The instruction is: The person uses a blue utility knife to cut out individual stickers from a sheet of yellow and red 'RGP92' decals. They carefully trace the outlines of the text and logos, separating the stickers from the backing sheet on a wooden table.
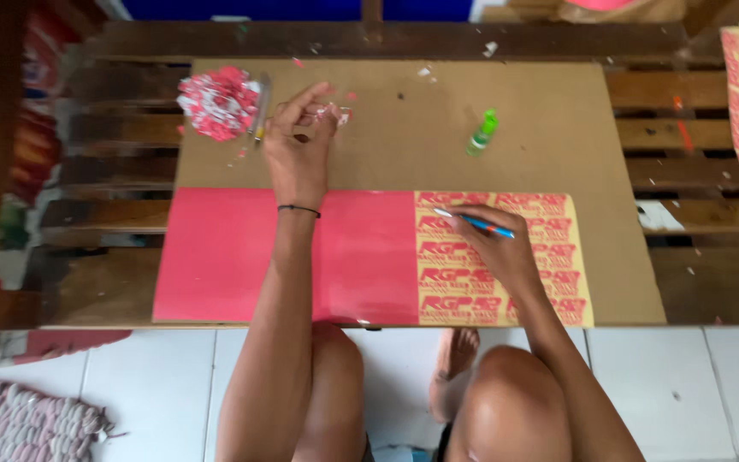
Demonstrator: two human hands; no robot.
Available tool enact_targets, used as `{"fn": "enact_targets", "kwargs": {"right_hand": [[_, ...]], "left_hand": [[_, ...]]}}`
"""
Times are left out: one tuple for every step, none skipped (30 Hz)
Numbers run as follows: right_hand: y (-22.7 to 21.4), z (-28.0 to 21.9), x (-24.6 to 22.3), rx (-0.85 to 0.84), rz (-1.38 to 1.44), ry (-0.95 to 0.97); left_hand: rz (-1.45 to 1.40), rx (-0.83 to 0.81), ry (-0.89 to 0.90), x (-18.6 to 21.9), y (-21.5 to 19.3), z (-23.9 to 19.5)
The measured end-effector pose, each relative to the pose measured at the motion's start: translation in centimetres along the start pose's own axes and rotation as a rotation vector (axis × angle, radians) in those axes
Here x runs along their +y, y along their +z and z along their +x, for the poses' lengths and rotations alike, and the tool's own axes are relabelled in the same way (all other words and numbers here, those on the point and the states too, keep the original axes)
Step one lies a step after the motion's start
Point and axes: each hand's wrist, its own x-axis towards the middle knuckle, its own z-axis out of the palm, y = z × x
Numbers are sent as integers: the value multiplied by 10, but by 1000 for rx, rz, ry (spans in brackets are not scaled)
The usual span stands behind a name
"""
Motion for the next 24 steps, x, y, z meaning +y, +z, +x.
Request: {"fn": "enact_targets", "kwargs": {"right_hand": [[2,-3,-3,-31,25,-51],[4,-5,-4,24,15,3],[3,-8,-4,78,4,57],[10,-1,-19,47,27,7],[10,-5,-32,52,35,135],[9,-8,-43,55,41,263],[10,-8,-46,48,47,240],[10,-7,-49,51,26,291],[9,-10,-50,55,1,353],[8,-8,-45,49,5,340],[7,-8,-40,50,-27,337],[7,-8,-35,52,-58,334],[8,-7,-33,54,-59,332],[8,-7,-30,55,-29,307],[7,-7,-27,58,-3,282],[8,-6,-29,62,-8,282],[8,-6,-31,67,-22,321],[9,-5,-32,72,-36,360],[9,-5,-32,72,-41,363],[8,-5,-32,69,-51,361],[9,-5,-33,64,-58,358],[10,-5,-33,61,-59,359],[10,-6,-34,62,-39,339],[10,-6,-35,63,-19,319]], "left_hand": [[25,47,35,2,-9,9],[62,86,55,5,-18,19],[95,126,73,8,-26,27],[118,174,107,13,-43,44],[159,160,66,16,-53,53],[200,146,25,18,-62,63],[203,164,42,9,-71,71],[272,150,82,-1,-79,80],[341,129,114,-12,-87,86],[344,141,122,-21,-93,89],[411,62,58,-29,-99,93],[477,-18,-7,-38,-104,97],[474,-17,-5,-64,-106,98],[575,-68,67,-90,-108,99],[671,-120,137,-116,-108,99],[665,-120,137,-120,-109,97],[694,-147,107,-124,-110,94],[723,-174,78,-128,-111,92],[720,-175,73,-132,-110,91],[762,-174,79,-136,-109,90],[808,-172,85,-138,-110,89],[808,-172,81,-139,-111,88],[855,-194,42,-140,-112,90],[902,-216,2,-139,-112,92]]}}
